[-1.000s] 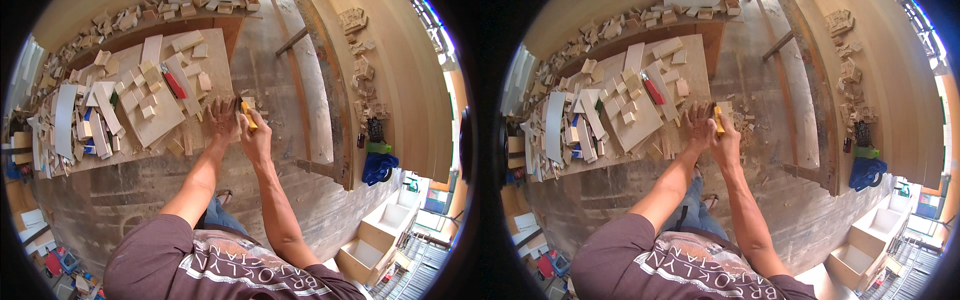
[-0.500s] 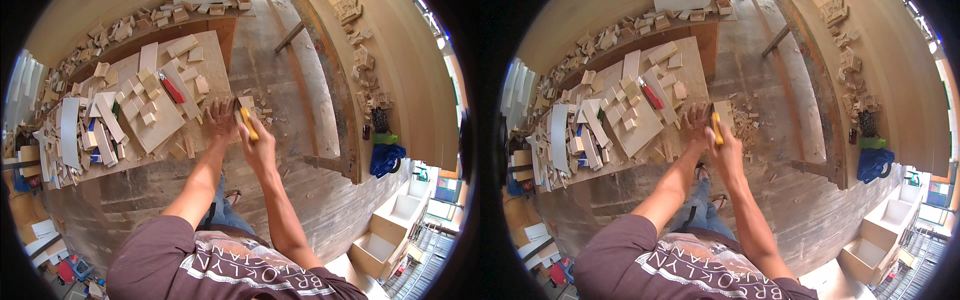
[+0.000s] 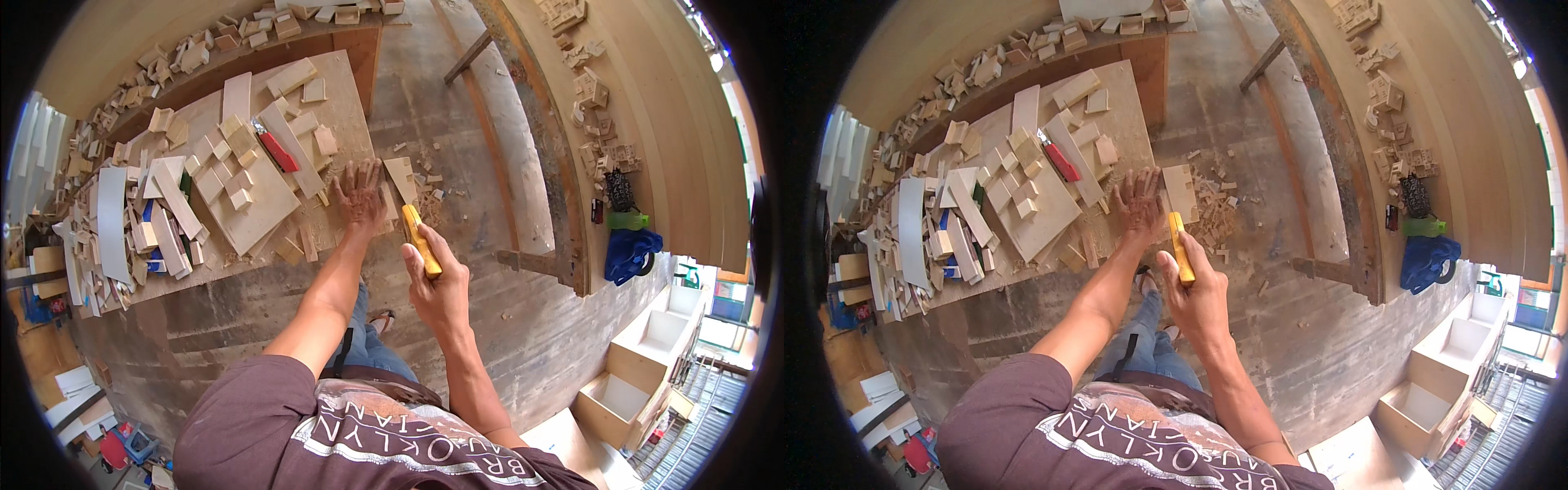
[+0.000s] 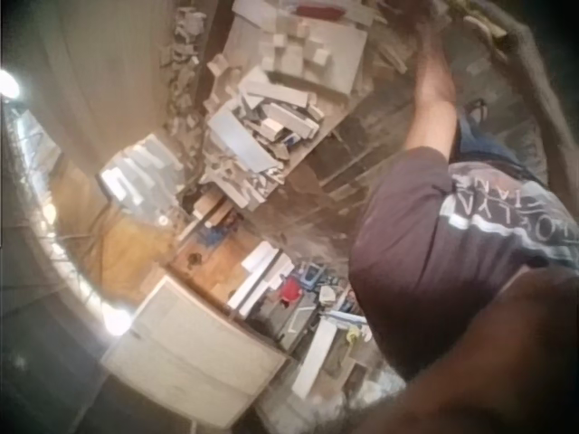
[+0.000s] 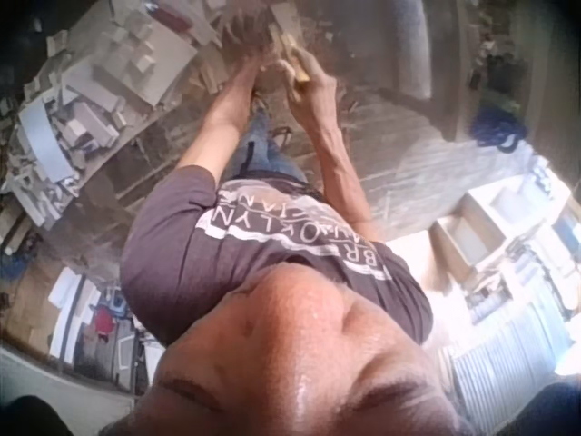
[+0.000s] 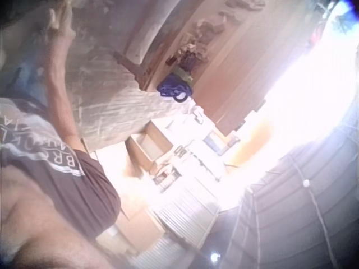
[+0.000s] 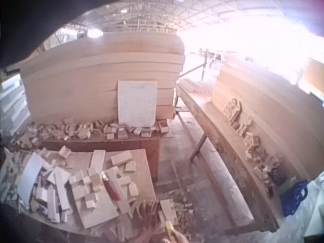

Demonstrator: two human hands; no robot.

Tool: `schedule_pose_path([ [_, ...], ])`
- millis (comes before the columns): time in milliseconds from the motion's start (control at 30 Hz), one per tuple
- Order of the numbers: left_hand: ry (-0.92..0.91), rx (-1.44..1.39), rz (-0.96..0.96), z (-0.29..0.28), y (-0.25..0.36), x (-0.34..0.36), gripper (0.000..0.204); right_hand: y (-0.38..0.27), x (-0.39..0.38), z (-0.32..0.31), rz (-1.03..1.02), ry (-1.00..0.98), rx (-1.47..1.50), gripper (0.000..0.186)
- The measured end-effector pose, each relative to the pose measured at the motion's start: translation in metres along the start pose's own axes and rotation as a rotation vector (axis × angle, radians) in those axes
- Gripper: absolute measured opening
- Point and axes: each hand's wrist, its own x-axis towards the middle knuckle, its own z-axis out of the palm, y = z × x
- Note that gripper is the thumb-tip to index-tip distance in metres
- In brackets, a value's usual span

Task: The person marks a line on a small block of wood with a pencil and then uses a hand saw to cut through the wood on a workbench.

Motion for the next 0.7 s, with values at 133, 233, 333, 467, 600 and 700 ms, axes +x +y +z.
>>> schedule_pose_path([
  [133,0.046,-0.06,0.005,0.005,0.002,0.0,0.074,-0.007,0.039,0.008,0.077,-0.085,-0.019,0.041],
  [233,0.031,-0.046,-0.02,0.008,0.001,0.001,0.073,0.001,0.065,0.016,0.042,-0.069,0.06,0.038],
  [333,-0.021,-0.048,-0.035,0.0,0.003,0.001,0.071,0.004,0.061,0.011,0.092,-0.088,0.069,0.046],
  [467,0.051,-0.149,-0.031,0.003,0.005,0.002,0.072,0.019,0.105,0.035,0.178,-0.141,0.112,0.044],
  [600,0.029,-0.107,-0.039,-0.001,0.006,0.006,0.072,0.025,0.102,0.041,0.14,-0.108,0.03,0.042],
  [700,-0.037,-0.082,-0.051,0.0,0.002,-0.002,0.069,0.005,0.08,0.03,0.182,-0.1,0.089,0.042],
])
